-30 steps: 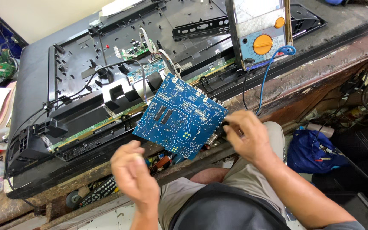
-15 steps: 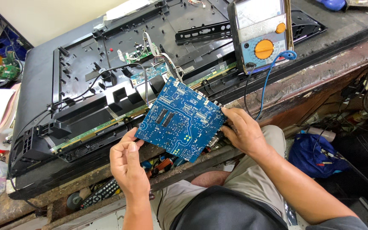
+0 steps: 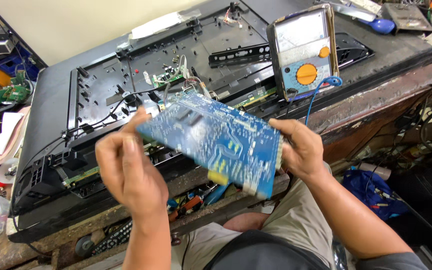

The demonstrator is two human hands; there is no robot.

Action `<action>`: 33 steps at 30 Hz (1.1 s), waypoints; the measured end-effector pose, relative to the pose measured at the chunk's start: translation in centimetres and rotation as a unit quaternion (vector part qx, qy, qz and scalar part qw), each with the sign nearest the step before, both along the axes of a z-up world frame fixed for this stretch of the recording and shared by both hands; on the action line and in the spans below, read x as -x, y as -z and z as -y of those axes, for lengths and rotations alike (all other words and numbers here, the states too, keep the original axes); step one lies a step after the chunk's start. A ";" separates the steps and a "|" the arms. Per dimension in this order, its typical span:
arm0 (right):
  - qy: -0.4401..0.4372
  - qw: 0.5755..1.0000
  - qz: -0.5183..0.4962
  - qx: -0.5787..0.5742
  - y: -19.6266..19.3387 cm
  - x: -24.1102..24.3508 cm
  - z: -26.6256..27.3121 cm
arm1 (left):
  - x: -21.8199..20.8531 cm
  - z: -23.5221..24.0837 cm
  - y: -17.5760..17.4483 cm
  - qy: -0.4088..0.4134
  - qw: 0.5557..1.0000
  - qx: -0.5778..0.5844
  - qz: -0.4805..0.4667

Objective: The person holds a blue circuit board on their lap and uses a multimeter to test various points on the board. They then use a soldering iron to apply heat to specific components and solder joints on the board.

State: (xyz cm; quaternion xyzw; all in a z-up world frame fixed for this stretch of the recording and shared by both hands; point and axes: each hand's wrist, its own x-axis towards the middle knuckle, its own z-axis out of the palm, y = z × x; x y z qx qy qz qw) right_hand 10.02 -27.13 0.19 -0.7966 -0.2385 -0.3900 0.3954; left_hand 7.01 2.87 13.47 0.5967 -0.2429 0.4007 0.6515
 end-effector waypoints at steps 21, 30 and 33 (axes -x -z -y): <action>-0.017 0.922 -0.298 -0.246 -14.6 -5.1 -3.9 | -12.2 1.0 -4.9 -0.024 0.995 -0.032 -0.094; 0.130 0.913 -0.385 -0.028 -17.2 -6.0 -4.3 | -13.8 1.7 -5.6 -0.076 0.984 -0.076 -0.144; 0.152 0.907 -0.394 0.010 -17.1 -6.7 -4.7 | -14.3 1.6 -5.3 -0.061 0.984 -0.069 -0.153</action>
